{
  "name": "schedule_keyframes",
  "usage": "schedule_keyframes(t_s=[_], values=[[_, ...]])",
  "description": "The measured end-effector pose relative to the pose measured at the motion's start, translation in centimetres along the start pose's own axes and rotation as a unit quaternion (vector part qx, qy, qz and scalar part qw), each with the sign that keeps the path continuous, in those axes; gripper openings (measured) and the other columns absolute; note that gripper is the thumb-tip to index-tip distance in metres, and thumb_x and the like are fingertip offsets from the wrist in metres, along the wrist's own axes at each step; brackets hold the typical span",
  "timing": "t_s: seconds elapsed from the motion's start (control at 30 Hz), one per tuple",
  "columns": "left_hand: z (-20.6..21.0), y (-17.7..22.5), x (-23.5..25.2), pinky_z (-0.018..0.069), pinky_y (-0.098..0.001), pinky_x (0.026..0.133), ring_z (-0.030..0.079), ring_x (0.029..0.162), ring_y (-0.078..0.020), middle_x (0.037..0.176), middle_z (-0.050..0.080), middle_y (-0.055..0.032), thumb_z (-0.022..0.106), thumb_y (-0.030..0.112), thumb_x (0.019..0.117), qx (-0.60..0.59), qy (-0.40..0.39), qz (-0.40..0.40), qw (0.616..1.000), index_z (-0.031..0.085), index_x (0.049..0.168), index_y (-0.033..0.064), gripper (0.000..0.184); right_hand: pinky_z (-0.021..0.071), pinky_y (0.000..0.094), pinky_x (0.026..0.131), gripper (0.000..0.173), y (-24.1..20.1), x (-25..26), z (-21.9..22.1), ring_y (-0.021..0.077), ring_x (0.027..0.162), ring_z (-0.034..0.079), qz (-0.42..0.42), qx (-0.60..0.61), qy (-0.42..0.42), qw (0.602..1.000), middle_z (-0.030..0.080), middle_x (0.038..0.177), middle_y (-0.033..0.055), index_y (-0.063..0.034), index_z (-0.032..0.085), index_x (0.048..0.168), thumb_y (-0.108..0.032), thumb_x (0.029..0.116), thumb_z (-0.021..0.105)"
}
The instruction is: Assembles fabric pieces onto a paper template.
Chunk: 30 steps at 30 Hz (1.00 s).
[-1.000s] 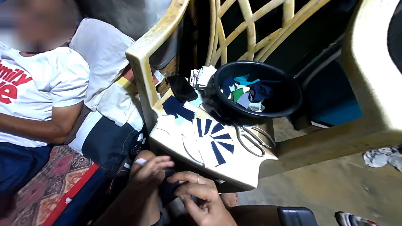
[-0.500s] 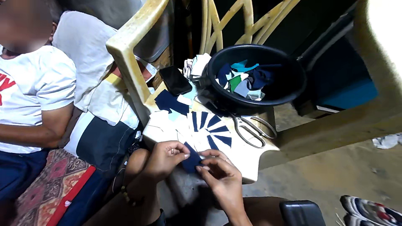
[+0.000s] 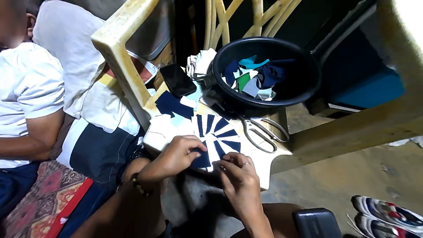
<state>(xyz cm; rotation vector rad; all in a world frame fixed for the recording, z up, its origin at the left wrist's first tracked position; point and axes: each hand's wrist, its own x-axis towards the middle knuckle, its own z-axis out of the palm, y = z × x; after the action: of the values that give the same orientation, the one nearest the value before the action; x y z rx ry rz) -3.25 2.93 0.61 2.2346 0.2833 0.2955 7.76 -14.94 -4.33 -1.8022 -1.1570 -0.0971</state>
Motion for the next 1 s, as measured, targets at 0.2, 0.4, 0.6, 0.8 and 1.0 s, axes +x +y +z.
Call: schedule_keyframes(t_s=[0.2, 0.4, 0.6, 0.8, 1.0], values=[[0.1, -0.3, 0.2, 0.0519, -0.0171, 0.076, 0.064, 0.085, -0.005, 0.108, 0.072, -0.0122, 0.061, 0.0, 0.0943, -0.009, -0.01, 0.019, 1.0, 0.075, 0.103, -0.0009, 0.017, 0.0495, 0.0323, 0.077, 0.017, 0.5, 0.0, 0.8, 0.0232, 0.09, 0.06, 0.007, -0.054, -0.003, 0.999, 0.066, 0.095, 0.0112, -0.0098, 0.082, 0.088, -0.011, 0.0857, 0.065], [0.1, -0.8, 0.3, 0.0525, -0.0169, 0.079, 0.065, 0.087, -0.0049, 0.106, 0.072, -0.0127, 0.059, -0.003, 0.0934, -0.018, -0.021, 0.046, 0.999, 0.075, 0.1, -0.0018, 0.017, 0.049, 0.0318, 0.077, 0.016, 0.5, 0.1, 0.8, 0.023, 0.089, 0.06, 0.012, -0.055, -0.005, 0.998, 0.065, 0.094, 0.0105, -0.01, 0.082, 0.087, -0.01, 0.0854, 0.065], [-0.1, -0.7, 0.5, 0.0528, -0.016, 0.082, 0.066, 0.092, -0.0033, 0.104, 0.072, -0.0116, 0.058, -0.005, 0.0938, -0.061, -0.04, 0.077, 0.994, 0.074, 0.1, -0.0034, 0.017, 0.0476, 0.0302, 0.078, 0.017, 0.6, 0.1, 1.0, 0.0207, 0.089, 0.059, 0.021, -0.046, 0.002, 0.999, 0.065, 0.092, 0.0094, -0.0093, 0.081, 0.086, -0.018, 0.0892, 0.066], [-0.5, -0.4, 0.7, 0.048, -0.0104, 0.074, 0.058, 0.083, 0.0033, 0.106, 0.069, -0.0092, 0.06, -0.005, 0.0923, -0.113, -0.07, 0.04, 0.99, 0.072, 0.101, -0.0046, 0.015, 0.0485, 0.0307, 0.077, 0.015, 0.5, 0.1, 1.1, 0.0217, 0.089, 0.06, 0.018, -0.053, 0.008, 0.998, 0.065, 0.092, 0.0103, -0.0091, 0.081, 0.086, -0.014, 0.0863, 0.067], [0.3, -1.0, 0.6, 0.052, -0.0195, 0.078, 0.065, 0.087, -0.0092, 0.109, 0.071, -0.0152, 0.057, -0.006, 0.0909, -0.004, -0.031, 0.068, 0.997, 0.074, 0.104, -0.0028, 0.021, 0.0482, 0.0298, 0.077, 0.016, 0.5, 0.1, 1.2, 0.021, 0.089, 0.06, 0.025, -0.055, 0.011, 0.998, 0.065, 0.092, 0.0097, -0.0092, 0.081, 0.085, -0.016, 0.0868, 0.067]])
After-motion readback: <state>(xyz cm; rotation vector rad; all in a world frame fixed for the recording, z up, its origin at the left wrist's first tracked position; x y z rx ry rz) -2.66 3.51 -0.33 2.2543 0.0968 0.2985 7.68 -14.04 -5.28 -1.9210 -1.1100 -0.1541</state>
